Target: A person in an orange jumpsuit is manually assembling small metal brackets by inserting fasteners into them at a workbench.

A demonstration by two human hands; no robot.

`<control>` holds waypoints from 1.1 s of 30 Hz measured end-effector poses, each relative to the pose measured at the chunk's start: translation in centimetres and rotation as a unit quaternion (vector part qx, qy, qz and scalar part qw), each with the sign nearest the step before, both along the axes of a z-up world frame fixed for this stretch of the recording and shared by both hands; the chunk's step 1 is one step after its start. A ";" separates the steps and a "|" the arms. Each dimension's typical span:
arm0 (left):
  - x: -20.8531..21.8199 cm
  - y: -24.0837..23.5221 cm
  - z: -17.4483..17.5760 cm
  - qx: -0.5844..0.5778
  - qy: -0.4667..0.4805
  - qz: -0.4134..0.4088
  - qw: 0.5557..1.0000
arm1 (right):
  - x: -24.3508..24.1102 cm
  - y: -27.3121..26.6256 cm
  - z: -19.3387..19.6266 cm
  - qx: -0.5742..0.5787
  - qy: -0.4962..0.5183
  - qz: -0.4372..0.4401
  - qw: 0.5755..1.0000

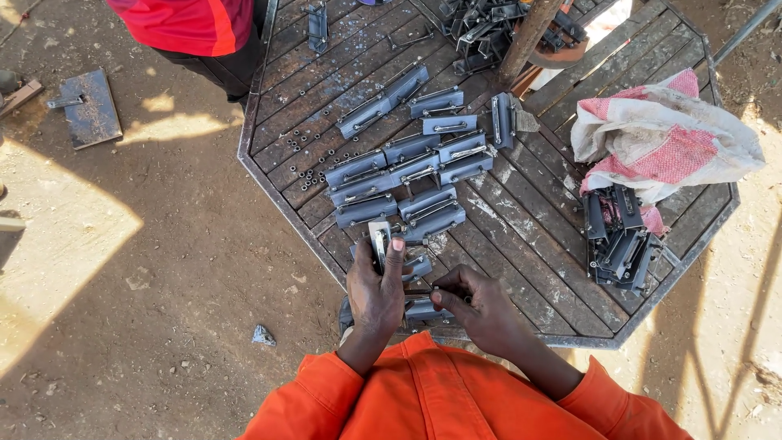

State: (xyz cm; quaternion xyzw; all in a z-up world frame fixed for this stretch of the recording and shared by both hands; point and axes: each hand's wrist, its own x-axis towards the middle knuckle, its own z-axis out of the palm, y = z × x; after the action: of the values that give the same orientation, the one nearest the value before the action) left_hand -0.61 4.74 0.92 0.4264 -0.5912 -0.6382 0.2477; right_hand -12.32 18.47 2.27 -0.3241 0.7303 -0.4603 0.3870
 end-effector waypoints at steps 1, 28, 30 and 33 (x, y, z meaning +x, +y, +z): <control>-0.1 0.0 -0.2 0.000 0.000 -0.001 1.000 | -0.1 0.0 -0.4 0.000 0.000 -0.001 1.000; -1.0 -1.5 0.1 -0.080 0.066 -0.024 0.994 | -0.2 -1.6 -0.2 0.048 0.039 0.008 0.998; -1.1 -2.0 -0.3 -0.072 0.049 -0.026 0.996 | -0.2 -1.4 0.8 0.011 0.099 0.028 0.995; -1.2 -2.2 0.4 -0.061 0.044 -0.028 0.997 | -0.3 -1.9 -0.1 0.035 0.161 0.033 0.986</control>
State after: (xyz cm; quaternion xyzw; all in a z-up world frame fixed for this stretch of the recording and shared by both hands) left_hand -1.77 2.54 1.32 0.3651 -0.6293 -0.6257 0.2814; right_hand -12.60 16.55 2.12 -0.4037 0.7877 -0.3632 0.2908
